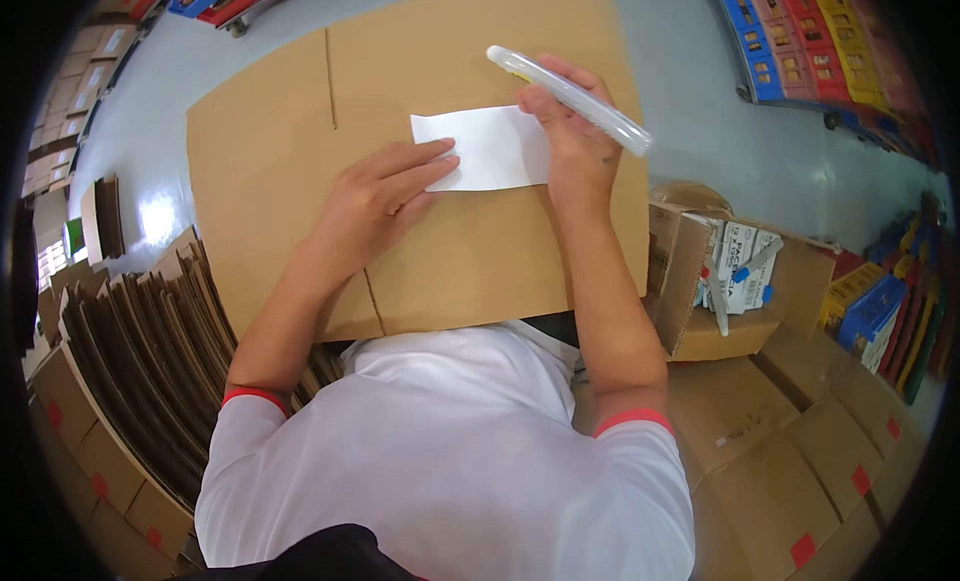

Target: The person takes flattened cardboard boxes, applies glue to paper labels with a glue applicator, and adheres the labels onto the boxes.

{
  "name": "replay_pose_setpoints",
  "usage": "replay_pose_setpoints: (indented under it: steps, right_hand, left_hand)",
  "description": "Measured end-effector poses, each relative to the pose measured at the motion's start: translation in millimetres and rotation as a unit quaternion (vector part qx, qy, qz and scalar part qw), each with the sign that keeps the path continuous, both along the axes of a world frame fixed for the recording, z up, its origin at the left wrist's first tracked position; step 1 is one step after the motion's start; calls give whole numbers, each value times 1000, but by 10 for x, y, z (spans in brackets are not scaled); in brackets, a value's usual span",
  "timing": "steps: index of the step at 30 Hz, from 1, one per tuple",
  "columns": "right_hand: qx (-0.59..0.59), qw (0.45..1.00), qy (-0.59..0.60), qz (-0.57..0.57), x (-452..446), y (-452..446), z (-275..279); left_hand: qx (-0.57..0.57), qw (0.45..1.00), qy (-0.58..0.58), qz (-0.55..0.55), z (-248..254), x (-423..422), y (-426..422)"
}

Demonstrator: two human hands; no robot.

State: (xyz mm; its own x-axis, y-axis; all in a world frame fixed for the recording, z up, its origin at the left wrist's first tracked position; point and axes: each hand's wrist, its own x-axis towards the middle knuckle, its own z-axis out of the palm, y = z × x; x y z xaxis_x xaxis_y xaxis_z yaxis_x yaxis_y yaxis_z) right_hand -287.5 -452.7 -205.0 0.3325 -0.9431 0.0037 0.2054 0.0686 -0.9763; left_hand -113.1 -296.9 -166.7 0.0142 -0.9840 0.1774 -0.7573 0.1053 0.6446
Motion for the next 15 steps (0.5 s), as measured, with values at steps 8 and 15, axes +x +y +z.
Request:
replay_pose_setpoints:
  steps: [8, 15]
  right_hand:
    - [6, 1000, -13, -9, 39, -14, 20]
    - [-29, 997, 70, 31, -26, 109, 362]
  left_hand:
    - [-71, 995, -64, -41, -58, -534, 86]
    - [11, 984, -146, -105, -222, -767, 160]
